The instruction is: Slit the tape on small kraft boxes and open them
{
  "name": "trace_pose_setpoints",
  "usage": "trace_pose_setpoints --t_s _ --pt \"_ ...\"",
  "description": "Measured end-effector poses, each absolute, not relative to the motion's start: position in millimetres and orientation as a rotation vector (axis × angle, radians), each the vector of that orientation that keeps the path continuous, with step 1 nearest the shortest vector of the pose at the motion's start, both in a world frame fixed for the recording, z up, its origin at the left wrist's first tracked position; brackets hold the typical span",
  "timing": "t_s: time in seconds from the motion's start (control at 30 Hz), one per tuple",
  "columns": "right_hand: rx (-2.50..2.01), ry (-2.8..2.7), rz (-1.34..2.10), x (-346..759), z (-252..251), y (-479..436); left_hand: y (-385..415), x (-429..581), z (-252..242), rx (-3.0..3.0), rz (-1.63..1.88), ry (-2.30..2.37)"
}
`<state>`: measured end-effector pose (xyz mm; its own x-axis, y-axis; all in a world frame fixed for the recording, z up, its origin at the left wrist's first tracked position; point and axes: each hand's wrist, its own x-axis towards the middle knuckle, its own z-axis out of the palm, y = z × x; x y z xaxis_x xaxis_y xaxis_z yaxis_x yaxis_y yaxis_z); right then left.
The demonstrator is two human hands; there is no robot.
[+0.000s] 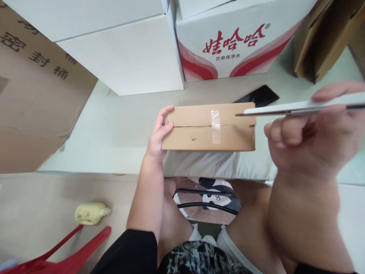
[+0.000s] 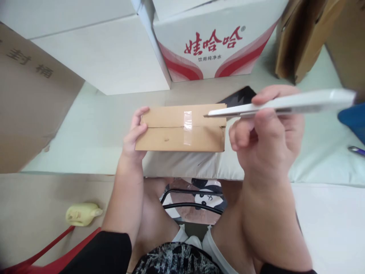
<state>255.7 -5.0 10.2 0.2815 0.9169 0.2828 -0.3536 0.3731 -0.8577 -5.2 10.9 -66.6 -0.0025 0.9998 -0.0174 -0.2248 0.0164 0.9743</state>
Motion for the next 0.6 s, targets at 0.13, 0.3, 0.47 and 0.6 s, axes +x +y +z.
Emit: trace_pose_setpoints --t_s 0.13,0.3,0.47,0.6 --pt "-0.851 -0.857 0.993 253.5 5.7 -6.3 10.6 -5.9 -67.2 1.037 1.298 1.044" --pt "-1.002 -0.968 1.003 253.5 -0.7 -12.0 10.1 -5.4 -67.0 1.033 1.298 1.058" --pt "-0.972 -1.106 1.048 257.3 -6.3 -14.7 10.2 -5.6 -67.0 1.028 1.291 1.057" --pt "-1.063 -1.106 1.03 255.4 -9.4 -13.4 10.6 -6.0 -67.3 1.032 1.286 1.056"
